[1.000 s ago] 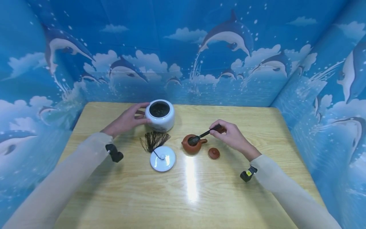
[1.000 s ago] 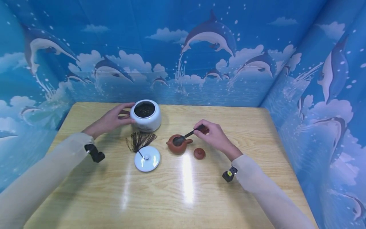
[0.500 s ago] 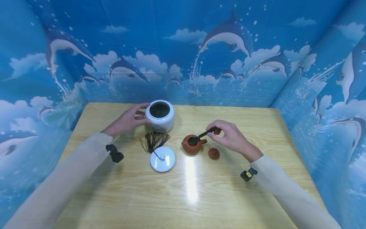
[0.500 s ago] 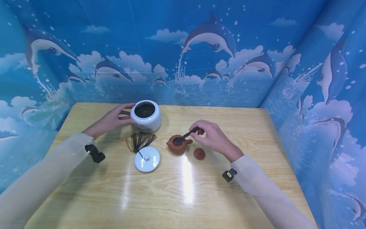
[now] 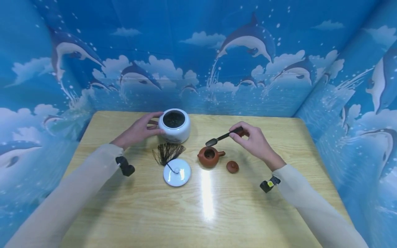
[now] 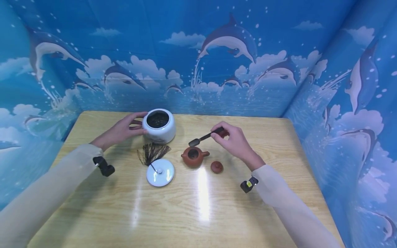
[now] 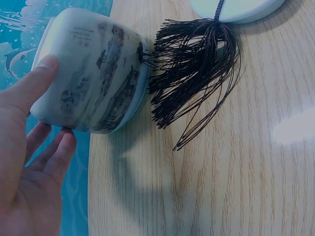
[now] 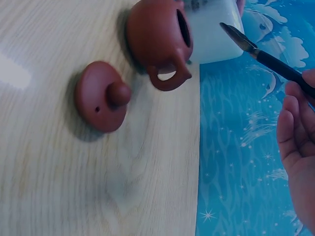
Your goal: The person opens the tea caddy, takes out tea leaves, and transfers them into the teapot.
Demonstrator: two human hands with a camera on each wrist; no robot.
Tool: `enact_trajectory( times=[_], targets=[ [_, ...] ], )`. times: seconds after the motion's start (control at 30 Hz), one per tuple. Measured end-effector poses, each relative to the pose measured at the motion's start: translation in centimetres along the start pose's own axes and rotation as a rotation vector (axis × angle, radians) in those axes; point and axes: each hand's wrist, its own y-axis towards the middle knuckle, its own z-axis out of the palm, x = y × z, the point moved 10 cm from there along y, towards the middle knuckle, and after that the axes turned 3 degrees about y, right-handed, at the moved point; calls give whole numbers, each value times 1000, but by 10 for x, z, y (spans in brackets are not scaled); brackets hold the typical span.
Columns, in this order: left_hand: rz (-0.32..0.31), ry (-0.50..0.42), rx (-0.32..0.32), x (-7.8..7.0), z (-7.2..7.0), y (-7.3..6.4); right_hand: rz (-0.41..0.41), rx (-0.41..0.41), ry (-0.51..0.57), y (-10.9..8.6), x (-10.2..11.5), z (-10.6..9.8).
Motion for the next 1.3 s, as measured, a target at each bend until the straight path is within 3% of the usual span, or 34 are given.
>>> enact_trajectory(
  times=[0.23,0.37,0.57,1.03,1.3],
  targets=[
    [12,-1,5,-2,0,1,84,-36,181,10,-5,-3],
    [13,-1,3,-2,0,0,110,-46,229,16,-7,-1],
    [12,5,3,-2,-1,0,136,-48,259,30,-7,5],
    [29,-14,16,-2,0,2,84,-37,316,70,12,29],
    [16,-11,13,0,0,2,66,-19,288,92,28,41]
  ],
)
